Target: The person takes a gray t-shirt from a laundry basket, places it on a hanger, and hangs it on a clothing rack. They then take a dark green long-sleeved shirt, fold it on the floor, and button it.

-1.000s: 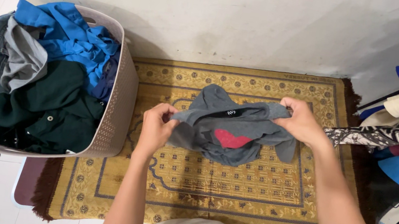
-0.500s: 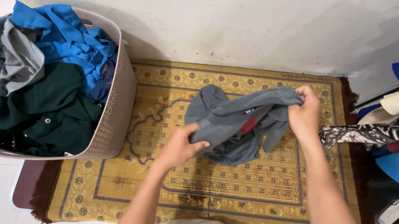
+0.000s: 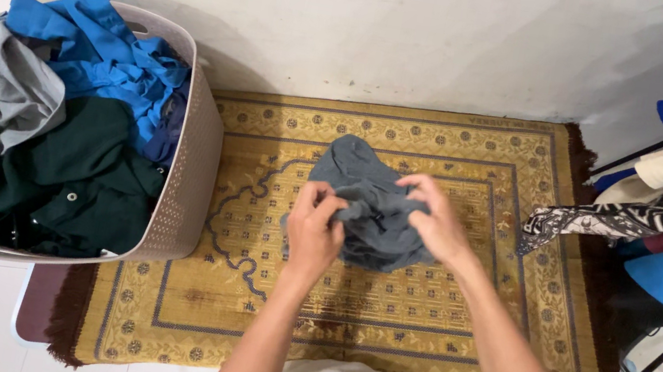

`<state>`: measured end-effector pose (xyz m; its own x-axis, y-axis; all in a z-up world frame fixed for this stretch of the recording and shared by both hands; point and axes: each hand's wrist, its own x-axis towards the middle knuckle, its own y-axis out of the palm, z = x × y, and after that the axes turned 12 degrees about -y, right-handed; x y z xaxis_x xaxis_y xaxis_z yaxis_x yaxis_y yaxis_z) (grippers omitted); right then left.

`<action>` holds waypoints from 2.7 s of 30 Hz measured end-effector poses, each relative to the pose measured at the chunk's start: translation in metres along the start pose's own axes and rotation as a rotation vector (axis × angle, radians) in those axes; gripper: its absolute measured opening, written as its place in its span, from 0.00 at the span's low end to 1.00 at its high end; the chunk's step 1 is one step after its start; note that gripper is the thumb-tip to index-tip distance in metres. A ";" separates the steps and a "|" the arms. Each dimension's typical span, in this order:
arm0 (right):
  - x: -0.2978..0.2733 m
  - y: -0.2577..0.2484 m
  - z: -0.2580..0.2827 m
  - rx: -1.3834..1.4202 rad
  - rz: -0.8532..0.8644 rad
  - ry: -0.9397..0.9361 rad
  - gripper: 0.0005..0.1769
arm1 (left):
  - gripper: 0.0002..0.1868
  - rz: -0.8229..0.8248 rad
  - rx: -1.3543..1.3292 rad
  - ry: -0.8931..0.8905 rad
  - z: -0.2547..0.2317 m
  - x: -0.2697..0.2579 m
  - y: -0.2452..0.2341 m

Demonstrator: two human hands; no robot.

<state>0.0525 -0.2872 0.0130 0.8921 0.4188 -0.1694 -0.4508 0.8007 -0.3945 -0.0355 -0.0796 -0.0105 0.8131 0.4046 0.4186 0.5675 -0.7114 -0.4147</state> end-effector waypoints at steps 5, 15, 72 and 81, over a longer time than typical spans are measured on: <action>0.000 0.027 0.000 0.045 0.174 -0.240 0.19 | 0.15 -0.073 0.056 0.085 -0.007 -0.006 0.007; -0.009 0.050 0.016 -0.143 0.178 -0.360 0.25 | 0.14 -0.148 0.062 0.113 0.006 -0.021 0.008; -0.107 -0.075 -0.015 -0.421 0.028 -0.406 0.10 | 0.12 0.494 0.092 0.051 -0.027 0.020 -0.100; -0.103 -0.078 -0.017 -0.010 -0.188 -0.387 0.15 | 0.07 0.153 0.033 0.160 -0.026 -0.005 -0.100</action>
<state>-0.0036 -0.3995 0.0461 0.8808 0.3977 0.2569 -0.2797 0.8749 -0.3954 -0.0998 -0.0254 0.0499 0.8606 0.1948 0.4705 0.4448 -0.7374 -0.5083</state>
